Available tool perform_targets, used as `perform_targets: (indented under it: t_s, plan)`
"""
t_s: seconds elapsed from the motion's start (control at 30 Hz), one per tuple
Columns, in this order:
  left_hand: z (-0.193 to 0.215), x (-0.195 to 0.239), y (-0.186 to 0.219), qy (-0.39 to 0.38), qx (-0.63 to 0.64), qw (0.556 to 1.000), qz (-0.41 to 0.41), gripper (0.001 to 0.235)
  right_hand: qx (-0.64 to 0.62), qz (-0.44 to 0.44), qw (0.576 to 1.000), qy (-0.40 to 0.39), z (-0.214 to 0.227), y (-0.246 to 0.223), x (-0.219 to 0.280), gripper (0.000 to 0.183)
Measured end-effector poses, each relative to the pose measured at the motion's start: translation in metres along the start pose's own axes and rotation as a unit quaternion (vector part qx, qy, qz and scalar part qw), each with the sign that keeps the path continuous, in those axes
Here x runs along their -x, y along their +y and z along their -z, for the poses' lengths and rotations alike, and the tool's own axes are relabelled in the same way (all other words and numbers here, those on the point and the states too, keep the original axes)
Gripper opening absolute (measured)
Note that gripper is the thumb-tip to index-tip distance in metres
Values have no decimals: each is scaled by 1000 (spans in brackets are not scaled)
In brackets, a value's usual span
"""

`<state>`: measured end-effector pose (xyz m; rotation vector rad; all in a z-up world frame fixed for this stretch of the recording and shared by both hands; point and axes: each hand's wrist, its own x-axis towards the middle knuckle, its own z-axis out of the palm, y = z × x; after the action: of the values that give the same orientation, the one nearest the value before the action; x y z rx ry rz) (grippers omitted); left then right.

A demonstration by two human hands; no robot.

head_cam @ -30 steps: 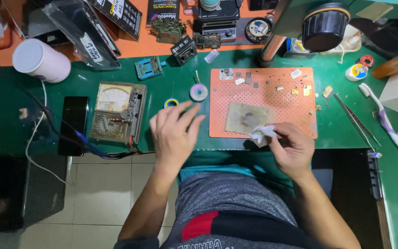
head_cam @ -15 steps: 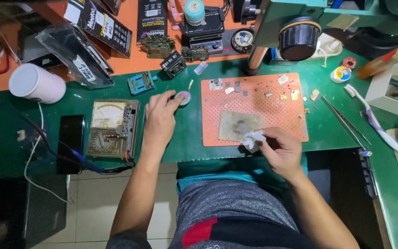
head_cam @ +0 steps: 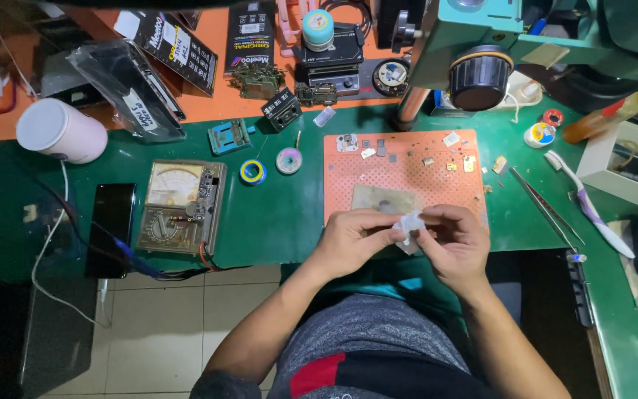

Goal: The person cleans a small electronic component and a metal stencil using a toothbrush and a tissue. They scrub the surfaces, wipe them clean, and inspect the items before placing the stencil on the workbench.

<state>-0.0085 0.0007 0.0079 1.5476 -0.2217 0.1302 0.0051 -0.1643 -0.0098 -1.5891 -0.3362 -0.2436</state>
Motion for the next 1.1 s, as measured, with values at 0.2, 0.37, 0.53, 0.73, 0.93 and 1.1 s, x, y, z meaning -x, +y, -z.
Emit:
perform_targets:
  t_s: [0.2, 0.37, 0.53, 0.73, 0.93, 1.1]
  plan:
    - [-2, -11, 1, 38, 29, 999, 19, 16, 39, 10, 999, -31, -2, -8, -3, 15]
    - [-1, -8, -11, 48, -125, 989, -69, 12, -11, -14, 999, -42, -11, -3, 2, 19]
    - [-1, -5, -6, 84, -131, 985, -79, 10, -68, -2, 997, -40, -9, 18, 6, 33]
    - [1, -6, -5, 76, -126, 987, -67, 14, -61, 7, 996, -68, -11, 10, 2, 30]
    - [-3, -4, -14, 88, -113, 987, -74, 9, -10, 38, 998, -55, -10, 14, 2, 27]
    - [-3, -6, -13, 70, -112, 988, -78, 14, 64, 105, 992, -39, -13, 9, -2, 24]
